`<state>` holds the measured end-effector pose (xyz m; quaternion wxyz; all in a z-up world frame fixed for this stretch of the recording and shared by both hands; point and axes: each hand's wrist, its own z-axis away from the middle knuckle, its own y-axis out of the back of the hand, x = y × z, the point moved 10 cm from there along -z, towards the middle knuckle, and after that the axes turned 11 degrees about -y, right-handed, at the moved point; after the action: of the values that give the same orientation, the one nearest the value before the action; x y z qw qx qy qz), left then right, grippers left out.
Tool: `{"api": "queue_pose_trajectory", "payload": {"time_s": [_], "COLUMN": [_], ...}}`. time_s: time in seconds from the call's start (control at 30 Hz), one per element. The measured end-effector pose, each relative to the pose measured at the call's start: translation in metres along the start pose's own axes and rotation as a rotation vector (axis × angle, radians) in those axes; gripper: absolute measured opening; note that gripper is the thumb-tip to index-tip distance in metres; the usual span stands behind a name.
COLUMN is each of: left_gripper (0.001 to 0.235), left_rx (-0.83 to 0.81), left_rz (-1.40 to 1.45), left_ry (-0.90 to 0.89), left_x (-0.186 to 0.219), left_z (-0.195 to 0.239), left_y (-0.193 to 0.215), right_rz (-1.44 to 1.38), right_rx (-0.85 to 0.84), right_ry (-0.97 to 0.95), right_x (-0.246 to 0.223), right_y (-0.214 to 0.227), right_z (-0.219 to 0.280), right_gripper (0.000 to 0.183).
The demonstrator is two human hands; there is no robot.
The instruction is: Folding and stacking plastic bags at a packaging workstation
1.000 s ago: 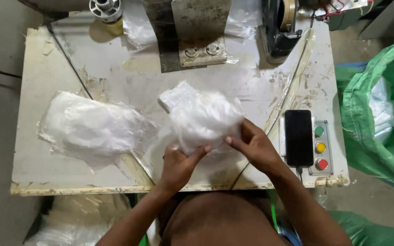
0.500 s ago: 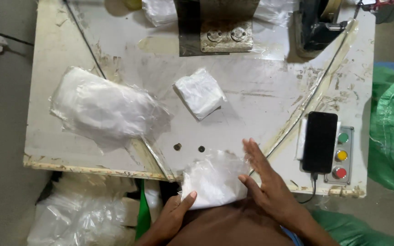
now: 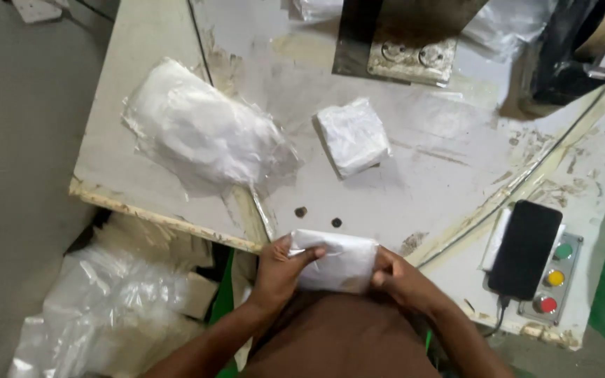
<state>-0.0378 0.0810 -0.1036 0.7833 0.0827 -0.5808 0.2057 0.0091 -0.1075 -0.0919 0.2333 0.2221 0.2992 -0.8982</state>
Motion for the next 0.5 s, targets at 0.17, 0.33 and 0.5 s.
{"api": "queue_pose_trajectory", "payload": {"time_s": [0.17, 0.33, 0.5], "left_gripper": [0.053, 0.075, 0.043], "left_rx": [-0.056, -0.175, -0.138], "left_rz": [-0.298, 0.681, 0.83], "left_ry": [-0.242, 0.251, -0.256], "left_x": [0.085, 0.051, 0.052], "left_z": [-0.025, -0.023, -0.044], "left_y": [-0.034, -0.092, -0.091], "right_rz": [-0.103, -0.202, -0.166], "right_rx": [0.65, 0.695, 0.698], "right_ry": [0.2, 0.267, 0.213], "right_x": [-0.018, -0.018, -0.026], "right_y": [0.044, 0.052, 0.05], "right_z": [0.024, 0.017, 0.005], "right_gripper": [0.017, 0.026, 0.037]}}
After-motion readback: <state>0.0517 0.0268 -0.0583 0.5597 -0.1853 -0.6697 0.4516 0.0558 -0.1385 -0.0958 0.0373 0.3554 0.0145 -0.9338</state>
